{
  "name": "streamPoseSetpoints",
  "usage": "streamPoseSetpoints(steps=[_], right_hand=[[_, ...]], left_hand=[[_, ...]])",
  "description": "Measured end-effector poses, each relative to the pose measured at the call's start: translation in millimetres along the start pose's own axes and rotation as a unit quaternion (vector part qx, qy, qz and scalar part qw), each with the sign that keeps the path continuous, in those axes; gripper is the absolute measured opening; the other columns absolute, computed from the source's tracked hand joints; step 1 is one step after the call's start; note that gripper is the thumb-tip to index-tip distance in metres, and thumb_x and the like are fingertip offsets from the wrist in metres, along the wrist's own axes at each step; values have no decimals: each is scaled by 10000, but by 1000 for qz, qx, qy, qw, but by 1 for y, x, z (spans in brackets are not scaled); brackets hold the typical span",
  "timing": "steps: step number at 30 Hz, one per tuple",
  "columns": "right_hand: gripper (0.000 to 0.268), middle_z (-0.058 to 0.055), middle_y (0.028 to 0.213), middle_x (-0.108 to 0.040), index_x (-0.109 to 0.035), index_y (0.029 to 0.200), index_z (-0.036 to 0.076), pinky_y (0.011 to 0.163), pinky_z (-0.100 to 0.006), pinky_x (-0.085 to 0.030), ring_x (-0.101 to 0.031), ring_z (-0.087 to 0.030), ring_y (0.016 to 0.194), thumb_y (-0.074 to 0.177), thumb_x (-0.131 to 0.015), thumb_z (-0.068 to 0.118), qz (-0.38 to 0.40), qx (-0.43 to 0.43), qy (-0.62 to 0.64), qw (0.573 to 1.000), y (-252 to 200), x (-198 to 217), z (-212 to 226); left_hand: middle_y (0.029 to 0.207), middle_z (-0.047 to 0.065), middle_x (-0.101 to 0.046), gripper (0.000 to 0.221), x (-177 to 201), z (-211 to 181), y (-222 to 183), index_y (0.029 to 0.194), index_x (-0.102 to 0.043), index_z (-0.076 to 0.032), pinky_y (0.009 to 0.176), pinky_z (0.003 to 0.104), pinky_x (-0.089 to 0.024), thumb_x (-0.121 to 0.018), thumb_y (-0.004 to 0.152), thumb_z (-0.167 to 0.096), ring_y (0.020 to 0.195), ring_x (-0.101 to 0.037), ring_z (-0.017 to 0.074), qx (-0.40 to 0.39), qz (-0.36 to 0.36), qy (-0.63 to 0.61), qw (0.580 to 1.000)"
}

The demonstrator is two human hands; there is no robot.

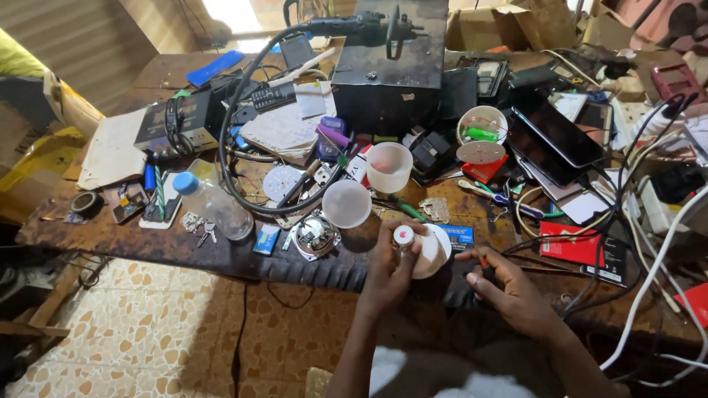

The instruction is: Disassembling an LED light bulb, inspecting the internal circuit board with a tool, and reassembling the unit on a cluttered workbench.

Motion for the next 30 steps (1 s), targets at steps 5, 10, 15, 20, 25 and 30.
streamPoseSetpoints(steps=[5,10,15,20,25,30], right_hand=[[281,-30,658,-463,-565,1098,125,561,-211,-343,-416,-104,565,825,-507,151,-18,10,-26,999,0,3,-4],[216,-27,614,-459,-616,1010,123,539,-212,-318,-394,-105,539,826,-515,174,-21,0,-60,998,1,3,-4],[208,-19,611,-440,-622,993,112,537,-208,-345,-417,-96,537,819,-525,172,-25,27,-62,997,5,5,-8],[214,-30,624,-464,-626,998,121,566,-220,-345,-423,-110,555,820,-521,175,-30,-1,-75,997,4,6,-4],[228,-26,661,-485,-640,996,115,577,-216,-376,-463,-105,562,808,-528,176,-34,3,-76,997,6,8,-7],[235,-33,708,-513,-645,996,111,602,-232,-412,-488,-115,586,804,-533,188,-44,-9,-75,996,5,9,-9]], left_hand=[[931,67,-532,382,6,9,-1,1017,-450,-66,838,302,-401,-412,888,-424,914,-517,168,7,-35,-72,997],[895,89,-614,497,16,25,-4,1110,-427,-17,832,328,-456,-451,869,-452,918,-574,195,22,-81,-193,978],[1144,258,-530,433,18,39,-6,1098,-369,-70,841,350,-446,-480,862,-416,1012,-553,276,63,-80,-305,947],[1183,261,-478,400,17,36,-2,1057,-369,-58,996,424,-348,-492,875,-392,1172,-444,318,37,-70,-339,938],[1035,138,-552,337,21,42,-4,1073,-407,-71,852,342,-436,-457,901,-356,958,-543,212,38,-74,-299,950],[962,99,-561,446,19,64,-9,1096,-442,-43,788,310,-459,-569,831,-378,880,-555,176,100,-64,-388,914]])
Point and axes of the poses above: each hand's wrist, its own y-axis towards the middle knuckle, its own x-axis out of the back of the hand, z = x × y, the point moved 8 cm from there along y, towards the middle knuckle
